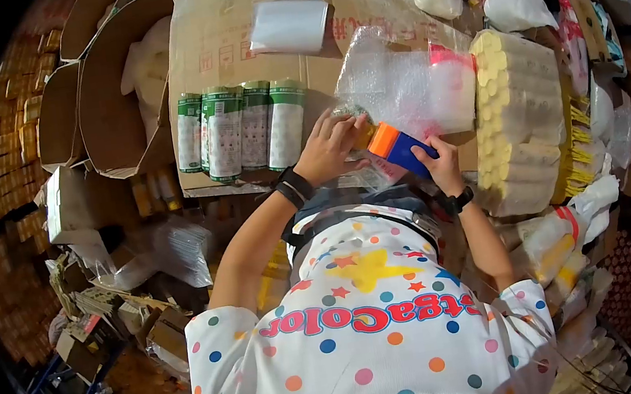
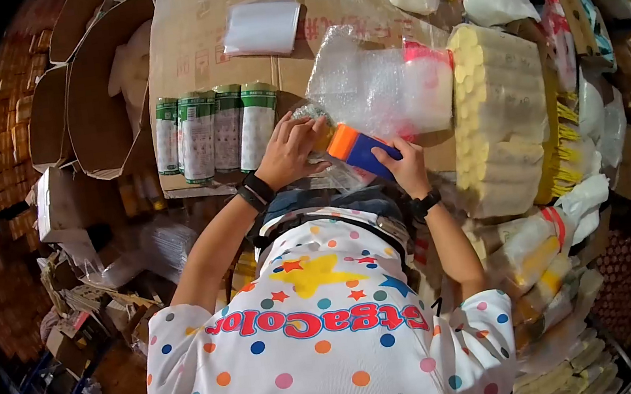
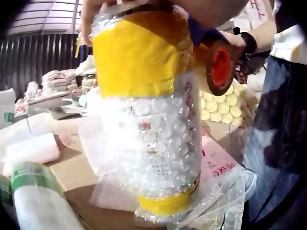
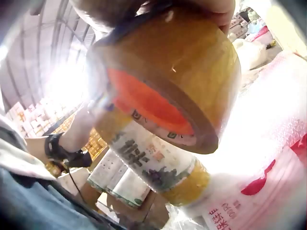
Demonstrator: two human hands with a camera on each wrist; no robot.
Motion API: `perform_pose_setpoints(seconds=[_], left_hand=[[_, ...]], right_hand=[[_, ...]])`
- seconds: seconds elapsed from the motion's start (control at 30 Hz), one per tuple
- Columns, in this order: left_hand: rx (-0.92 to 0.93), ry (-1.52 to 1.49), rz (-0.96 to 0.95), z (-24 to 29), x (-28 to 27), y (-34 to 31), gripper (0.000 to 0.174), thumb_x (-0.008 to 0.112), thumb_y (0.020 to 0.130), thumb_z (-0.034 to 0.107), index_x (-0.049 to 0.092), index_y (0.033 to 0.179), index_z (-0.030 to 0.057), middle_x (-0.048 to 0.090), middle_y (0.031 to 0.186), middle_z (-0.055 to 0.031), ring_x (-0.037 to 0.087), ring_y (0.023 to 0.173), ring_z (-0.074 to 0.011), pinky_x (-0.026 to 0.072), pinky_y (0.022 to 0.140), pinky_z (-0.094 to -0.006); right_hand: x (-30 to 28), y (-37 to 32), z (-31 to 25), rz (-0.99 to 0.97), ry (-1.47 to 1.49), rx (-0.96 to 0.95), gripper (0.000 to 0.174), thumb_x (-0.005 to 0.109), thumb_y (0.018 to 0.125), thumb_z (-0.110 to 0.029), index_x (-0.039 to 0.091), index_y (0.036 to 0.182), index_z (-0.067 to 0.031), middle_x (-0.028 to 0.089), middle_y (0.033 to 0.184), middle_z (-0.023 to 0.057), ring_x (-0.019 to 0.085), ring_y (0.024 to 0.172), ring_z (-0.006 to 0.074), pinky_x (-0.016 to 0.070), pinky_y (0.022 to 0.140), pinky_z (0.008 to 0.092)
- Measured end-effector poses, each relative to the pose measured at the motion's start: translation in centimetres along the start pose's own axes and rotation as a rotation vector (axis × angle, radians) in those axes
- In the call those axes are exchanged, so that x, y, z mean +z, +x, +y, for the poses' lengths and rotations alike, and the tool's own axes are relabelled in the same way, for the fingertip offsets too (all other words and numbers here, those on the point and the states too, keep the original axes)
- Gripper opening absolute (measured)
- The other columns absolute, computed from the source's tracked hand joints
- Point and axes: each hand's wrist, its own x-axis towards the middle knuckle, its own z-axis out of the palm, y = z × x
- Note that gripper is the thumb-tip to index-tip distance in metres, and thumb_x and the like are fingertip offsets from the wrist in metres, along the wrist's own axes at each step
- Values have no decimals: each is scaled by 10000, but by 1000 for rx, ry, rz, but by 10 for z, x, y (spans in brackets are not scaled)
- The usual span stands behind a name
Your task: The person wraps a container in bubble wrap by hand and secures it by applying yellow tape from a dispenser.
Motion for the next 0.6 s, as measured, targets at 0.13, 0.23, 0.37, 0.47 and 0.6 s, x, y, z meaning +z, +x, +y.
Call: perform_pose_setpoints(seconds=[0.13,0.23,0.37,0.47,0.6], left_hand=[[-79,138,-131,5,-3,9,809,796,668,303,445,1346,34,427,1278,-170,406,1259,-358,336,1083,-539],[-113,180,-263,13,-18,34,759,794,653,273,470,1289,13,420,1323,-186,381,1294,-367,338,1070,-548],[-290,-87,-394,-5,-19,34,708,808,622,266,507,1237,88,456,1315,-124,431,1215,-354,449,969,-480],[-218,-23,-382,-10,-19,24,716,827,601,269,519,1232,126,465,1294,-100,451,1173,-354,523,866,-443],[-233,-48,-400,-9,-19,18,724,826,590,250,511,1231,127,463,1286,-96,442,1186,-357,547,830,-439]], right_hand=[[1,0,1,-52,-31,-35,449,738,821,-422,601,804,5,597,658,159,614,597,270,478,577,350],[10,7,3,-113,-18,-60,466,750,803,-437,614,841,7,613,700,166,619,624,295,491,596,356],[11,12,3,-134,44,-128,459,774,781,-423,592,786,-1,595,689,145,603,626,301,480,587,349],[15,4,26,-128,28,-202,455,789,760,-426,583,740,-21,582,681,138,585,600,294,470,575,356],[28,-4,41,-40,-2,-246,466,802,737,-433,593,756,-17,591,699,139,611,642,305,482,595,361]])
